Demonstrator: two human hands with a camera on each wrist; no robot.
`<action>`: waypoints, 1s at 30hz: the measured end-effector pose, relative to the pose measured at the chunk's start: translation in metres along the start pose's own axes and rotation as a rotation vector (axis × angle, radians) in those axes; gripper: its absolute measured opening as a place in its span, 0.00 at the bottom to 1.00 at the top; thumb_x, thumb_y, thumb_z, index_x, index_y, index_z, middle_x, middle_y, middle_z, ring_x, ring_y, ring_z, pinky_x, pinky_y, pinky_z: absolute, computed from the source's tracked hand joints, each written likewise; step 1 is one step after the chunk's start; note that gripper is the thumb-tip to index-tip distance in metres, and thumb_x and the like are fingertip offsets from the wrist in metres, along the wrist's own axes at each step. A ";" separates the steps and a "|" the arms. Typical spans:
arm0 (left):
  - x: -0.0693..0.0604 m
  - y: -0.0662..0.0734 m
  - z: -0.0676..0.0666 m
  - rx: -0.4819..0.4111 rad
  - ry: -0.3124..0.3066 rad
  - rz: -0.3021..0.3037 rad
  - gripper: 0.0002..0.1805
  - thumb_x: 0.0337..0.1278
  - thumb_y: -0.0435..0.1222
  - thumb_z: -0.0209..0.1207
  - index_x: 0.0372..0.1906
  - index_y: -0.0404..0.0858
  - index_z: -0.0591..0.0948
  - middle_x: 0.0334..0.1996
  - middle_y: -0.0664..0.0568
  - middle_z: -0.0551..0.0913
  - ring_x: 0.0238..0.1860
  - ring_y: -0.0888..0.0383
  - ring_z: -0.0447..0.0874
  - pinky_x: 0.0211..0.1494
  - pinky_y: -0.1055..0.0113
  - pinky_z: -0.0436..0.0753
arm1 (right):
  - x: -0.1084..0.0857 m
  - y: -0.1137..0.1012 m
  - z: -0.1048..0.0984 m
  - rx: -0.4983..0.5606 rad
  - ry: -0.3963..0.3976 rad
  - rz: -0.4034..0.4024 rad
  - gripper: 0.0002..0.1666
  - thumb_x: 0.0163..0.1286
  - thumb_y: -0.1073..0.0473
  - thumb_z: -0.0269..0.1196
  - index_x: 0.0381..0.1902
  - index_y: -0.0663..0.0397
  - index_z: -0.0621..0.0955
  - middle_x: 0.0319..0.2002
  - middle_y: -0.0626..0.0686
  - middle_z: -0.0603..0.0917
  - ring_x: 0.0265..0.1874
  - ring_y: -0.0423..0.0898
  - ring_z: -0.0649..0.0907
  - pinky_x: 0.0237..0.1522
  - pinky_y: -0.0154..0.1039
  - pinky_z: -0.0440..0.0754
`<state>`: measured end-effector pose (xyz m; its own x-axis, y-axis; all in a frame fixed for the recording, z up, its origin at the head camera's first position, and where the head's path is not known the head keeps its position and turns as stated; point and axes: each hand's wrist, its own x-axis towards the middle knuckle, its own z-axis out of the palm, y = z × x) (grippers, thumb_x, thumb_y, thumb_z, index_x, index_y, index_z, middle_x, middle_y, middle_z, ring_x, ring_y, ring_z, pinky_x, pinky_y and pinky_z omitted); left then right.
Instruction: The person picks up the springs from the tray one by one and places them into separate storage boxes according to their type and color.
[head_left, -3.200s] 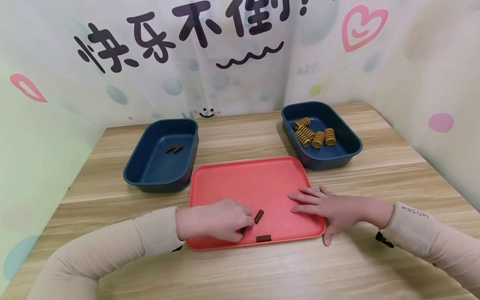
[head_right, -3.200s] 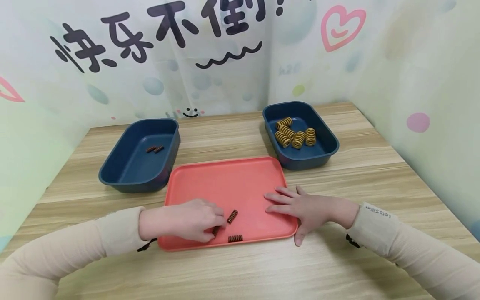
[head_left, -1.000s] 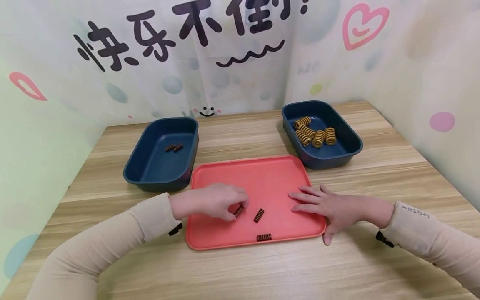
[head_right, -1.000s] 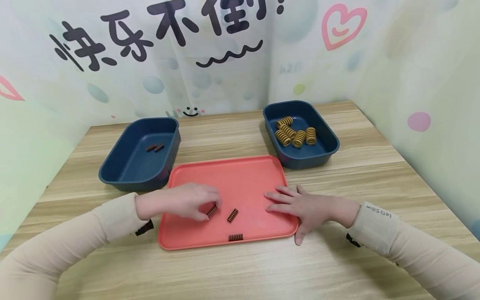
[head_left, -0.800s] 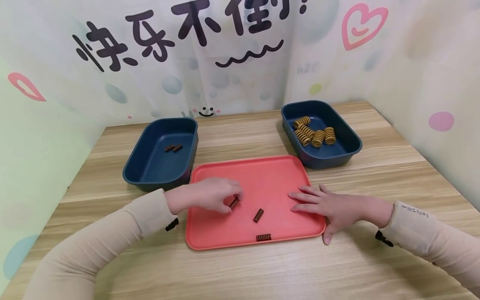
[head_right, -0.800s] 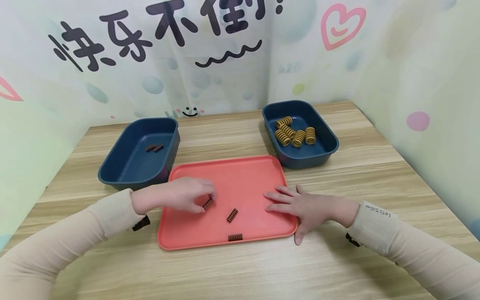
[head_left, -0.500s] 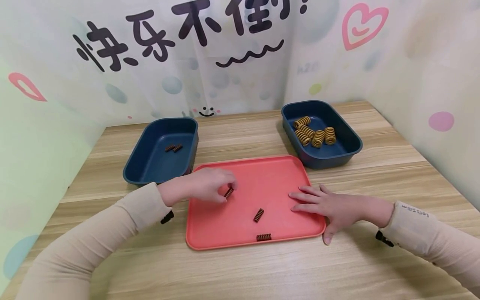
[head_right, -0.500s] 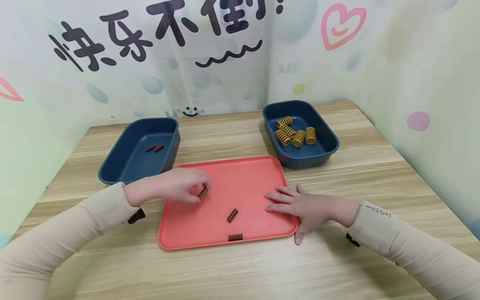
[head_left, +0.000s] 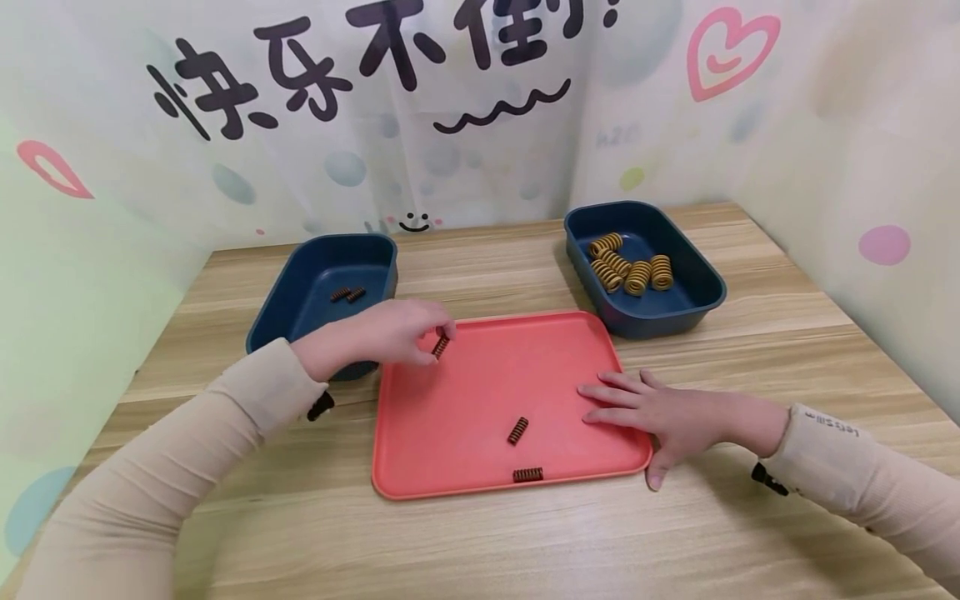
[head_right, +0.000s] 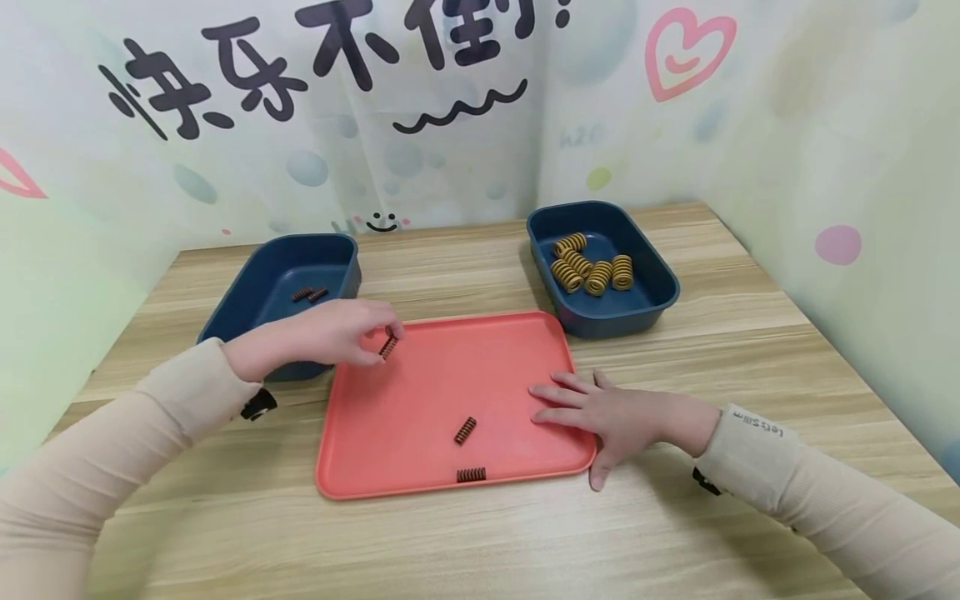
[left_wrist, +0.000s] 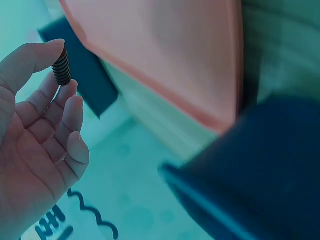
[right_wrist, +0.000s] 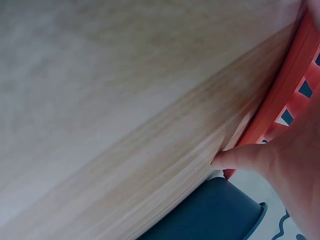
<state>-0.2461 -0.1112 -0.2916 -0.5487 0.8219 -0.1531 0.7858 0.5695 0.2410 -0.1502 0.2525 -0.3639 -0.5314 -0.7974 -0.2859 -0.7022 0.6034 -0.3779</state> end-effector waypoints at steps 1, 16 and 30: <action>-0.001 -0.002 -0.003 -0.001 0.005 -0.011 0.15 0.49 0.36 0.63 0.44 0.38 0.78 0.40 0.51 0.77 0.38 0.54 0.74 0.42 0.63 0.75 | 0.000 0.000 0.000 -0.001 0.002 -0.001 0.56 0.43 0.27 0.62 0.67 0.45 0.62 0.71 0.55 0.50 0.67 0.64 0.46 0.56 0.73 0.45; -0.009 -0.039 -0.032 -0.041 0.045 -0.130 0.14 0.51 0.32 0.61 0.44 0.36 0.77 0.42 0.47 0.77 0.30 0.56 0.71 0.38 0.62 0.74 | 0.000 0.000 0.000 -0.004 -0.005 0.008 0.56 0.43 0.27 0.62 0.67 0.44 0.61 0.71 0.54 0.50 0.67 0.64 0.46 0.57 0.72 0.45; -0.019 -0.081 -0.045 -0.067 0.046 -0.235 0.17 0.50 0.30 0.61 0.48 0.31 0.76 0.43 0.43 0.77 0.28 0.56 0.73 0.38 0.60 0.76 | 0.000 0.003 0.003 -0.001 0.005 0.005 0.56 0.43 0.27 0.61 0.68 0.43 0.60 0.71 0.53 0.48 0.68 0.63 0.45 0.58 0.72 0.44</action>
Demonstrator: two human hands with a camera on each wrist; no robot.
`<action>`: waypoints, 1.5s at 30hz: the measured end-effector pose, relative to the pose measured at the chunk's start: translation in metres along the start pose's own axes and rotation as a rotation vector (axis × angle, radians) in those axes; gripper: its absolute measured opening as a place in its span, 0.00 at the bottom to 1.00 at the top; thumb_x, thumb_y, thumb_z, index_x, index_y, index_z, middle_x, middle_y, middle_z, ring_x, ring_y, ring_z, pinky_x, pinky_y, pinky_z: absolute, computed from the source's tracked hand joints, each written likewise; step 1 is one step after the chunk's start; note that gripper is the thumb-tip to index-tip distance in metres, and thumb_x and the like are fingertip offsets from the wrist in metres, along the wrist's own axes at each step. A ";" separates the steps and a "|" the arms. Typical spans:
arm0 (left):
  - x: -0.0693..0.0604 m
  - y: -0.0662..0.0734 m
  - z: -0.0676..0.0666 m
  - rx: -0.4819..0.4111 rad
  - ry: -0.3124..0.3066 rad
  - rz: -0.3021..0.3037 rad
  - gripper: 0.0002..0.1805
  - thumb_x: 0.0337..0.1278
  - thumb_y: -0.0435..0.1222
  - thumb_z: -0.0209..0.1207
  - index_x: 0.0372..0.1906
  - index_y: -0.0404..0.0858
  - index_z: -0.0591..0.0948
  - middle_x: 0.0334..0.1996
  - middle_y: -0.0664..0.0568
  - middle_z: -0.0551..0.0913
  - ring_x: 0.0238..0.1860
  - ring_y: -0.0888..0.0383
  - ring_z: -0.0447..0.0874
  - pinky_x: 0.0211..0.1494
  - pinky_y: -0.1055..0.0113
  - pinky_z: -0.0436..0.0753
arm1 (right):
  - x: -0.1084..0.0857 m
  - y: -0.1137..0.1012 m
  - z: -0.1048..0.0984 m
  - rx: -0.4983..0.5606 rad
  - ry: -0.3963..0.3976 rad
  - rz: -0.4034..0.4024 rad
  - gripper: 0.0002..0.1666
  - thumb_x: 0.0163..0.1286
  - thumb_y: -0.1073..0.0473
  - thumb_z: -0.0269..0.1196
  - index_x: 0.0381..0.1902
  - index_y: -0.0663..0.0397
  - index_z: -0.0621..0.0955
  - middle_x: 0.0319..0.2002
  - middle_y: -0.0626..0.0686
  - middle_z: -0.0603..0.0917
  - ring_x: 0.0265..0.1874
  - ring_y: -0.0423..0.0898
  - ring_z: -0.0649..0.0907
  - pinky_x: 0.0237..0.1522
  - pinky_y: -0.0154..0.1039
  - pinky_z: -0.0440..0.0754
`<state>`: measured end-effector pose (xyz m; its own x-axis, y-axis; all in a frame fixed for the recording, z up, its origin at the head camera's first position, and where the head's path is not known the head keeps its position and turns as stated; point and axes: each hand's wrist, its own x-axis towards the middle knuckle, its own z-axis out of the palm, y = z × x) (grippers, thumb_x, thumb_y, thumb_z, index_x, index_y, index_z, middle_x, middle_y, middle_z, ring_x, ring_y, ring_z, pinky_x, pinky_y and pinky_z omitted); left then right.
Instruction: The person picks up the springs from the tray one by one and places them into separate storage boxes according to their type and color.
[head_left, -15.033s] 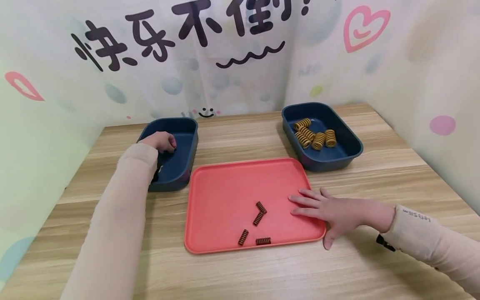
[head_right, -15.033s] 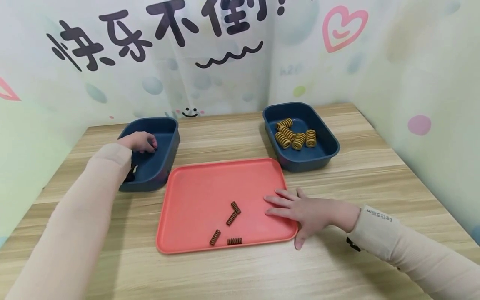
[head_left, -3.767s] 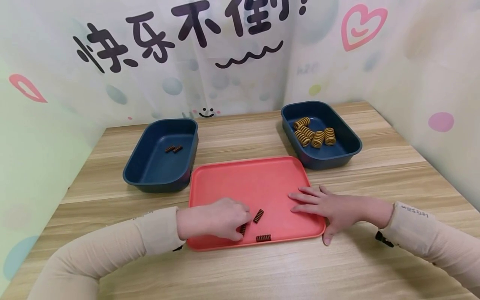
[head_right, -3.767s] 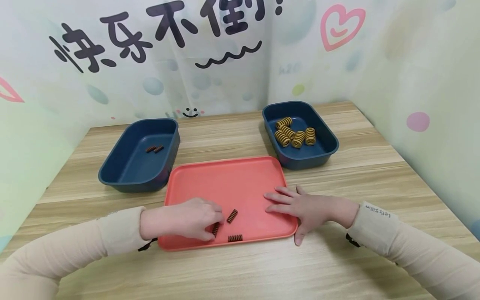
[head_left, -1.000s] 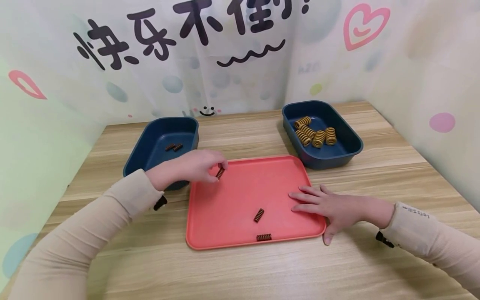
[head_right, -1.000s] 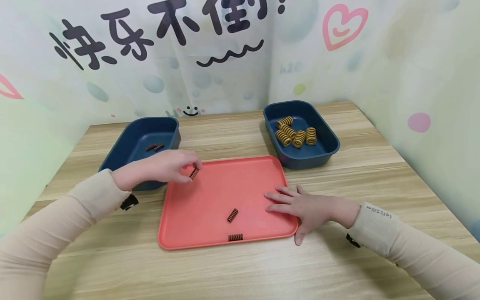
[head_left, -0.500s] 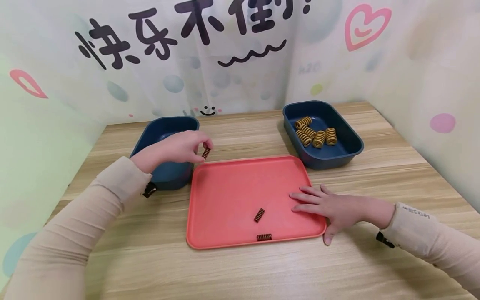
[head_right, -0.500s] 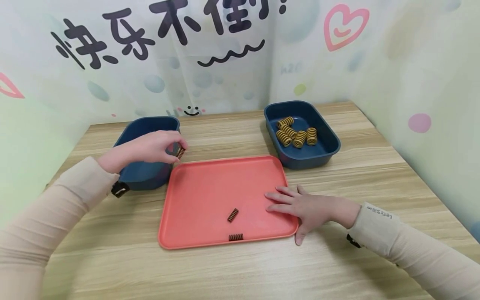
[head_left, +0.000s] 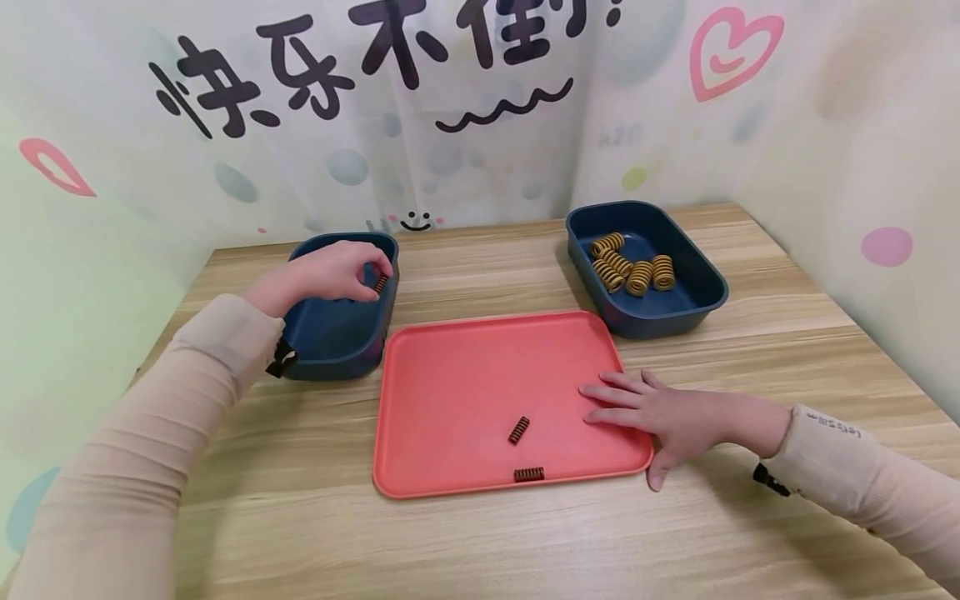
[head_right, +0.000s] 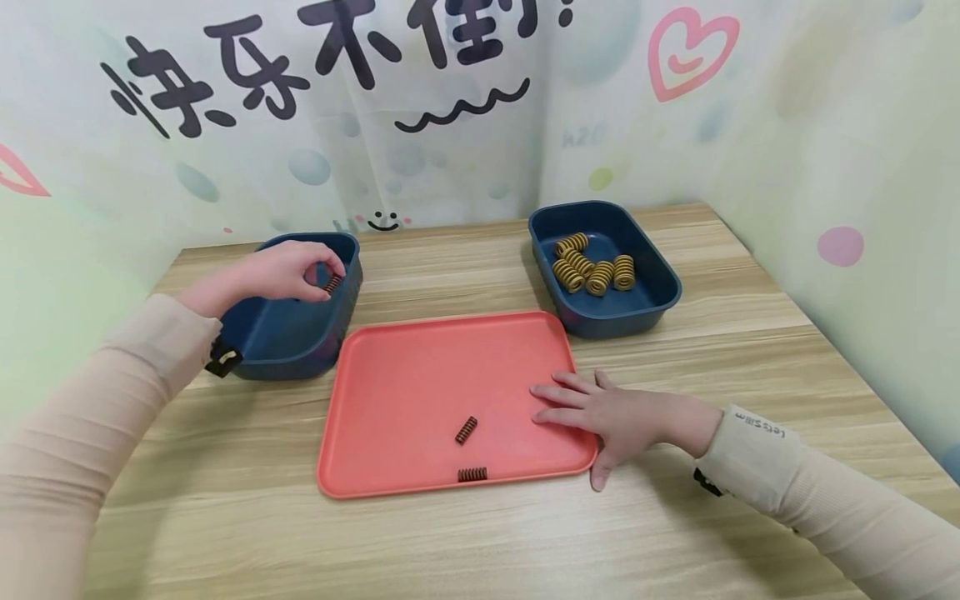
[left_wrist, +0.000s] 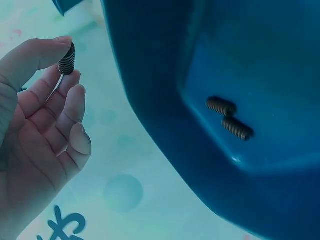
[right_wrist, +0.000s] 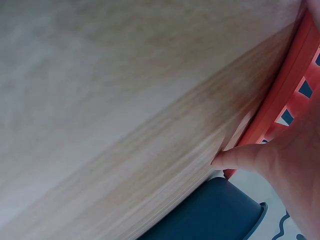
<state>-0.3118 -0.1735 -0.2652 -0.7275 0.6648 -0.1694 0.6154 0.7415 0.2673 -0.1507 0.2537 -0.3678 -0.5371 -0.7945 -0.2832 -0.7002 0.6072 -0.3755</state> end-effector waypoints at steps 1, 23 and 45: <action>0.001 -0.002 -0.001 -0.003 -0.003 -0.005 0.17 0.50 0.30 0.61 0.48 0.31 0.76 0.42 0.42 0.78 0.28 0.56 0.73 0.38 0.60 0.76 | 0.000 0.000 0.000 0.001 0.000 0.000 0.56 0.43 0.27 0.61 0.68 0.43 0.60 0.71 0.53 0.48 0.68 0.63 0.45 0.58 0.72 0.44; 0.031 -0.059 0.001 -0.044 -0.124 -0.196 0.19 0.50 0.29 0.57 0.49 0.27 0.73 0.46 0.35 0.75 0.45 0.43 0.71 0.54 0.50 0.70 | 0.000 -0.001 -0.002 -0.002 -0.009 0.009 0.56 0.43 0.27 0.61 0.68 0.43 0.60 0.71 0.53 0.48 0.68 0.63 0.45 0.58 0.71 0.44; 0.049 -0.081 0.039 -0.052 -0.120 -0.205 0.17 0.52 0.30 0.57 0.49 0.31 0.74 0.44 0.39 0.77 0.44 0.47 0.72 0.50 0.53 0.72 | -0.001 -0.001 -0.001 -0.014 -0.001 -0.003 0.57 0.43 0.26 0.61 0.68 0.44 0.61 0.71 0.54 0.49 0.67 0.63 0.46 0.57 0.72 0.45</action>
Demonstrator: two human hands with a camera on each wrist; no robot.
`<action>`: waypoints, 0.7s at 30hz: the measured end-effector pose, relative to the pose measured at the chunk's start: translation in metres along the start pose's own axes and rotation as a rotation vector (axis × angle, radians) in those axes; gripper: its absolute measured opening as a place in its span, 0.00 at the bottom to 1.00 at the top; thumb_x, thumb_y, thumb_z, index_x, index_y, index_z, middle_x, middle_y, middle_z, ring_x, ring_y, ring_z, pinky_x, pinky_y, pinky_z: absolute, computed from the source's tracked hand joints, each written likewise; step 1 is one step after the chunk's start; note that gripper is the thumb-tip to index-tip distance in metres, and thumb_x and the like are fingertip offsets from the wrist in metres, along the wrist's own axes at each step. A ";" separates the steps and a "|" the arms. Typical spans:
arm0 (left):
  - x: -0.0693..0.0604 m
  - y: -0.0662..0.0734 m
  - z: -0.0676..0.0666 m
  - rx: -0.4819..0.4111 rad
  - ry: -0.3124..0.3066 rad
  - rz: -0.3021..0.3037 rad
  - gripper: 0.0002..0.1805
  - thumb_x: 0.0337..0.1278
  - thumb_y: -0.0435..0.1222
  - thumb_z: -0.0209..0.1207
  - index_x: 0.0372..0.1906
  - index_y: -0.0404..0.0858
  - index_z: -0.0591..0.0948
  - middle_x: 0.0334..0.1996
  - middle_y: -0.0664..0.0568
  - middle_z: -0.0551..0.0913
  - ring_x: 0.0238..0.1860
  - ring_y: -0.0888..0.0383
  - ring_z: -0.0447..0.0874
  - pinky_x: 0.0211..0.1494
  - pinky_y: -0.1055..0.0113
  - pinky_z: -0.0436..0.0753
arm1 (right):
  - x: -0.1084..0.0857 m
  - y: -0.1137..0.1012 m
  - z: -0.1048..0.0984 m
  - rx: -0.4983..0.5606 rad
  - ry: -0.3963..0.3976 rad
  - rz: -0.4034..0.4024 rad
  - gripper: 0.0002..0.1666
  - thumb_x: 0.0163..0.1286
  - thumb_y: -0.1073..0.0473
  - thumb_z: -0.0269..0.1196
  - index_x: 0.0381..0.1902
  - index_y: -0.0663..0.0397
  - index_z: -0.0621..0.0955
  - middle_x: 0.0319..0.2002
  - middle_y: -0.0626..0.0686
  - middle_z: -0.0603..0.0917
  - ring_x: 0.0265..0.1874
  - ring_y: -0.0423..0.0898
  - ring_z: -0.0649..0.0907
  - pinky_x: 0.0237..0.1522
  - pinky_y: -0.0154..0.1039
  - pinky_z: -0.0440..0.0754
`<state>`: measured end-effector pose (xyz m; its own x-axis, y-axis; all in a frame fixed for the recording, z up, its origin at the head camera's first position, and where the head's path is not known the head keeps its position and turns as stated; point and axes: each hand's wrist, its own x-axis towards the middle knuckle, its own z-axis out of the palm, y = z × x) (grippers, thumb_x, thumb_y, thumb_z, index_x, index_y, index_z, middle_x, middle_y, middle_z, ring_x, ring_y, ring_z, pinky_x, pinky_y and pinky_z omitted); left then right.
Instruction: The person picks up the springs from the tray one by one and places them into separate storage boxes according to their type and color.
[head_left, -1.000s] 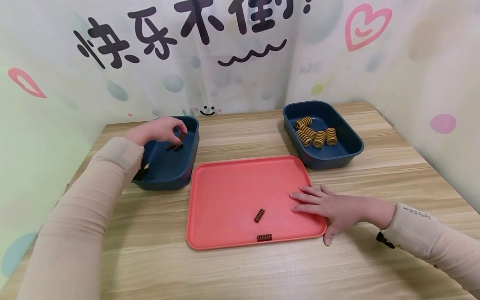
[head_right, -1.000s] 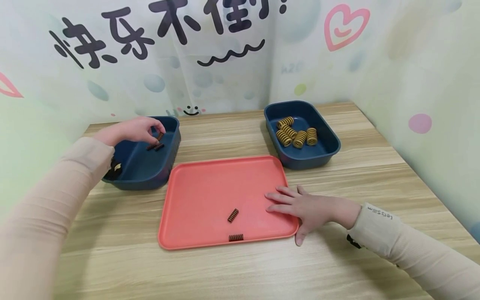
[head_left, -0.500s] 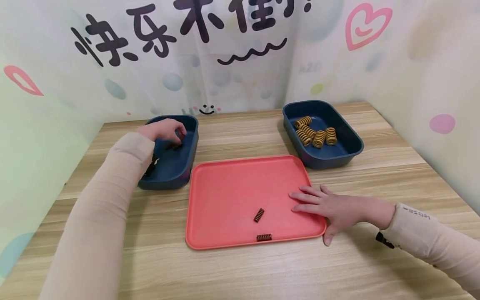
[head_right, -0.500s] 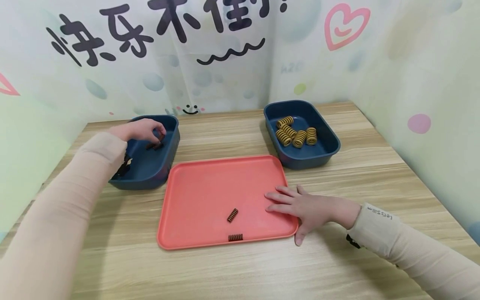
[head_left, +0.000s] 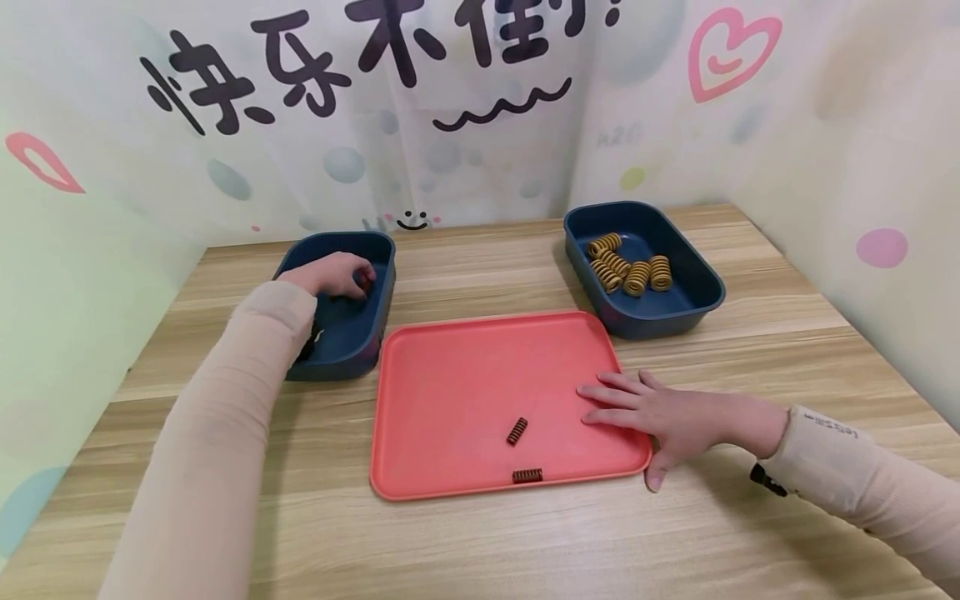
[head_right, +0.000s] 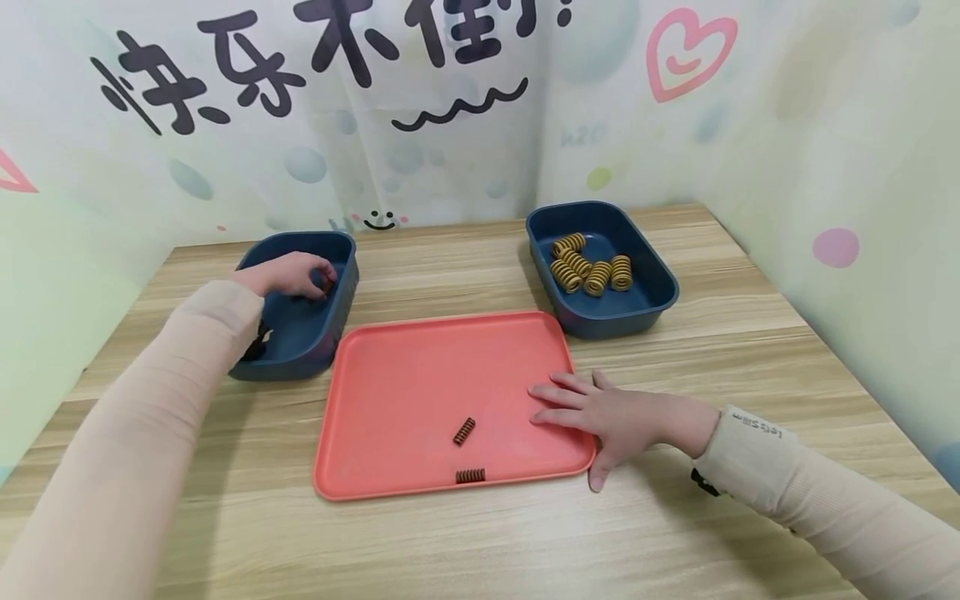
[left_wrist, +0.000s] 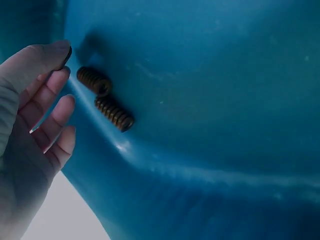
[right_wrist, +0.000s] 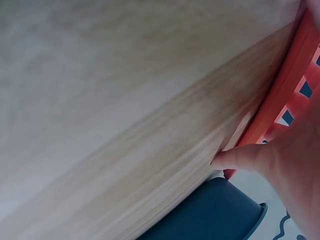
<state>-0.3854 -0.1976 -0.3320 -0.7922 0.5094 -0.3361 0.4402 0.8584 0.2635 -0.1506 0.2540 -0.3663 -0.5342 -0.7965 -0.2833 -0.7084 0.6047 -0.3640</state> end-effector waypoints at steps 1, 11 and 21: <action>0.000 -0.001 0.001 -0.002 0.002 -0.002 0.17 0.52 0.30 0.57 0.49 0.31 0.74 0.44 0.39 0.77 0.44 0.47 0.71 0.50 0.53 0.72 | 0.000 0.000 0.000 -0.002 0.000 0.000 0.56 0.43 0.26 0.61 0.68 0.44 0.61 0.71 0.54 0.49 0.67 0.63 0.46 0.56 0.72 0.45; -0.001 -0.001 0.006 -0.021 -0.002 -0.006 0.17 0.53 0.29 0.56 0.49 0.29 0.74 0.44 0.37 0.76 0.45 0.46 0.71 0.52 0.52 0.71 | 0.001 0.000 -0.001 -0.006 -0.006 0.004 0.57 0.42 0.26 0.61 0.68 0.44 0.61 0.71 0.54 0.49 0.67 0.64 0.46 0.56 0.73 0.45; -0.006 0.000 0.007 -0.052 -0.019 -0.020 0.16 0.54 0.29 0.56 0.50 0.30 0.73 0.44 0.38 0.76 0.44 0.46 0.71 0.52 0.51 0.70 | 0.000 -0.001 -0.001 0.002 -0.004 -0.001 0.56 0.42 0.27 0.62 0.67 0.44 0.61 0.71 0.54 0.50 0.67 0.64 0.46 0.56 0.73 0.45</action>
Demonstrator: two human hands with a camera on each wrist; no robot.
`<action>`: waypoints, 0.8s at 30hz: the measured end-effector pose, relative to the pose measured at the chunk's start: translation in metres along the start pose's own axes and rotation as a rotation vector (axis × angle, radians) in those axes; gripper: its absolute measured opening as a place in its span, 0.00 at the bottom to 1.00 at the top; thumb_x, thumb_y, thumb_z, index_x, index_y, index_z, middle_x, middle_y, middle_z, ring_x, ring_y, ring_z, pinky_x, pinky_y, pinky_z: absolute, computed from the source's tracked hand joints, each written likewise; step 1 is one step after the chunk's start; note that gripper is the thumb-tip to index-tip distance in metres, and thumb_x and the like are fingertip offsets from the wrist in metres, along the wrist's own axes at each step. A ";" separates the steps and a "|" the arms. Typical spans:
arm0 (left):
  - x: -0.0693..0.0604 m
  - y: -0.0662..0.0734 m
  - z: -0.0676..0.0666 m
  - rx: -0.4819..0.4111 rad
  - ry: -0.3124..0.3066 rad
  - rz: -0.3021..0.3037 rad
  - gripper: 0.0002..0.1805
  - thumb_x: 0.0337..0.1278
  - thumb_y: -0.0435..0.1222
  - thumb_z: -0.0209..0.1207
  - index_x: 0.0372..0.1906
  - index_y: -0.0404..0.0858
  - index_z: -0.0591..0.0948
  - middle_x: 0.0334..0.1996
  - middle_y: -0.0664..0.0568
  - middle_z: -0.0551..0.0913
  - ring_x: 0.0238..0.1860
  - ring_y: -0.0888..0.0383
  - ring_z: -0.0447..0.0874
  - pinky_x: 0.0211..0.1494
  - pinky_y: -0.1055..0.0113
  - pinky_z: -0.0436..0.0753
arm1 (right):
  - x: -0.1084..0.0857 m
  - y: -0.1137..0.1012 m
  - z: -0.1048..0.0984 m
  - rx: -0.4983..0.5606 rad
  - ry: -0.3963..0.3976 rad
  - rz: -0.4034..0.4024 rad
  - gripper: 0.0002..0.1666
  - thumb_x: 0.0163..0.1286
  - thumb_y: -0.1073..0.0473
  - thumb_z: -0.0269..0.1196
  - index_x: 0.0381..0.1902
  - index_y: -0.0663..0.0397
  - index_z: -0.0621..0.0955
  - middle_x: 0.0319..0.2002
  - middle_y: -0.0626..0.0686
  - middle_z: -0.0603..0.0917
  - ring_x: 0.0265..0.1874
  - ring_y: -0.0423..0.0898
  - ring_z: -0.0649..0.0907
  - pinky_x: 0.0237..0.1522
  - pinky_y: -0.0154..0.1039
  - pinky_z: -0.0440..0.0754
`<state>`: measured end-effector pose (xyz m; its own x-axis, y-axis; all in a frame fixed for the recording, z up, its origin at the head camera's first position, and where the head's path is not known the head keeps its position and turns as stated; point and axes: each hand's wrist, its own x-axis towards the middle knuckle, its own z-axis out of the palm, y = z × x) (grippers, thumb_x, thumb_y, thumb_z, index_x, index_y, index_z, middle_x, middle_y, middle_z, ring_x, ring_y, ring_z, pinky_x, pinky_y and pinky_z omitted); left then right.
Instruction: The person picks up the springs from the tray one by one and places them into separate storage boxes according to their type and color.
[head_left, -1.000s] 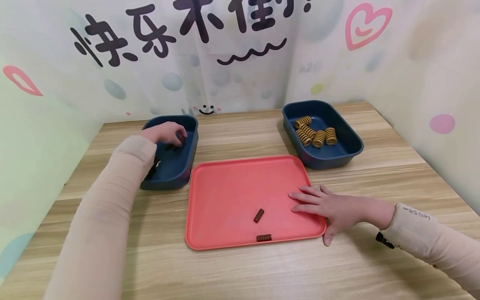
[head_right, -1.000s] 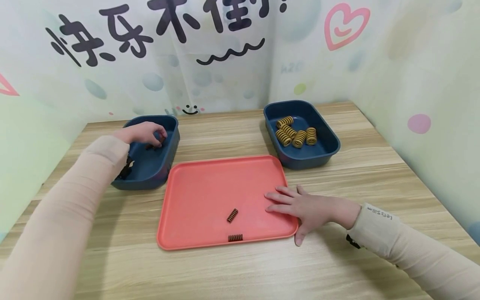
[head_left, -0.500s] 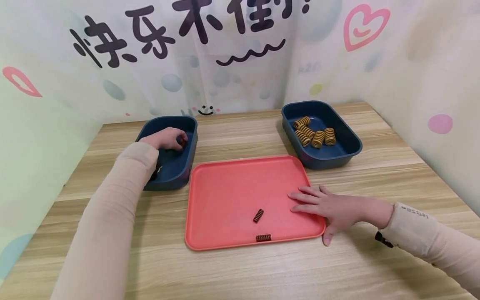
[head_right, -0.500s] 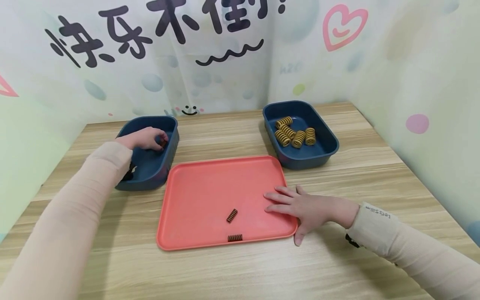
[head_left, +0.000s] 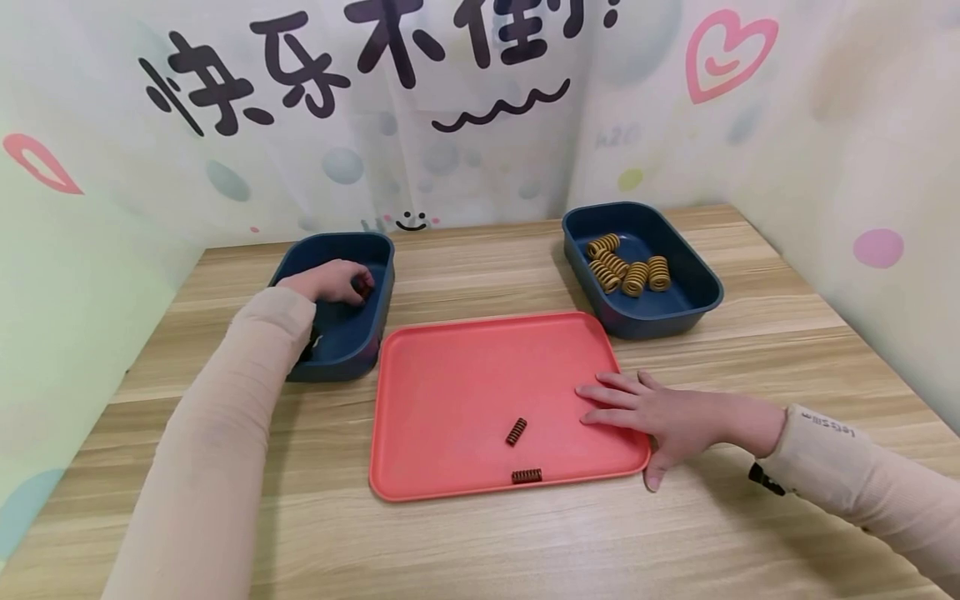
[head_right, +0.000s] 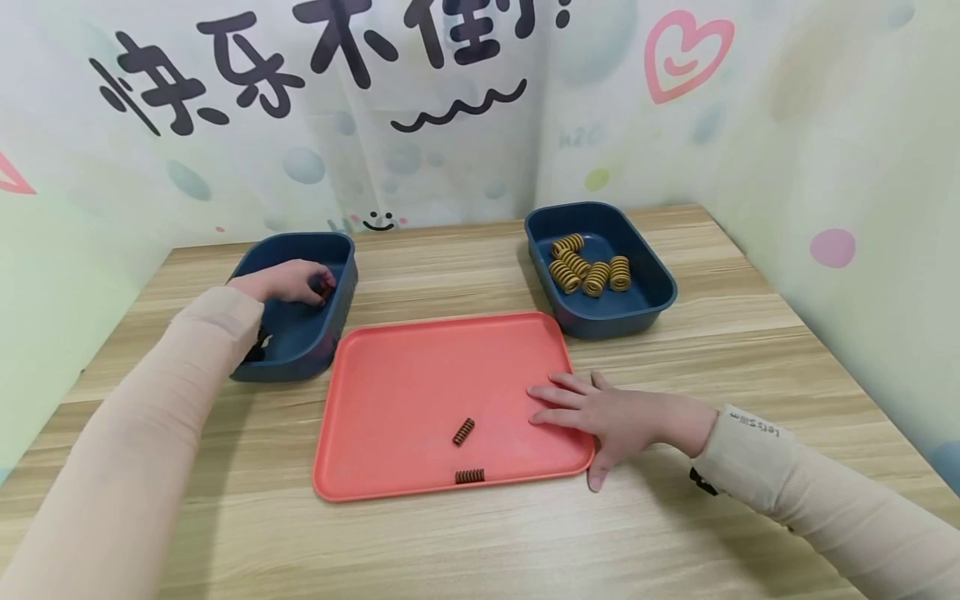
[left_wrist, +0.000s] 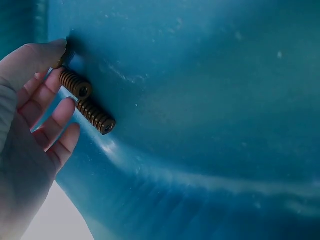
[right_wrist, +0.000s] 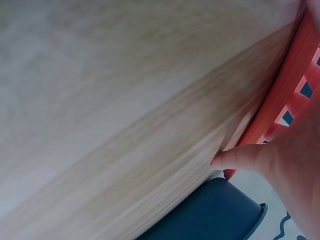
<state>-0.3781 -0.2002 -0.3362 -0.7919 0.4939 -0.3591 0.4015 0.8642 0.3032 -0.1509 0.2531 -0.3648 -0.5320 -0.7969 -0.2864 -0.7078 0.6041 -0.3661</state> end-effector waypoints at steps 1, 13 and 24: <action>-0.001 0.000 -0.001 0.001 0.001 0.004 0.17 0.54 0.29 0.56 0.50 0.30 0.73 0.45 0.37 0.76 0.45 0.45 0.71 0.53 0.50 0.70 | 0.000 0.000 0.000 0.001 0.000 -0.001 0.56 0.42 0.27 0.62 0.67 0.44 0.61 0.71 0.54 0.50 0.67 0.64 0.46 0.56 0.73 0.45; -0.024 0.014 -0.038 -0.030 0.138 0.125 0.22 0.53 0.28 0.58 0.54 0.26 0.70 0.52 0.31 0.72 0.54 0.38 0.68 0.59 0.46 0.65 | 0.000 -0.001 0.000 0.008 -0.012 0.011 0.57 0.42 0.27 0.62 0.68 0.43 0.61 0.71 0.54 0.49 0.67 0.64 0.46 0.57 0.72 0.45; -0.046 0.066 -0.050 0.056 0.230 0.302 0.22 0.53 0.32 0.60 0.54 0.29 0.72 0.49 0.36 0.77 0.49 0.43 0.74 0.56 0.50 0.70 | 0.001 0.000 0.000 0.003 -0.009 0.012 0.56 0.42 0.27 0.61 0.68 0.43 0.61 0.71 0.54 0.49 0.67 0.64 0.46 0.56 0.73 0.45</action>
<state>-0.3385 -0.1703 -0.2556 -0.7142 0.6980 -0.0519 0.6520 0.6903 0.3137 -0.1511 0.2526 -0.3650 -0.5363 -0.7892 -0.2992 -0.6997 0.6140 -0.3653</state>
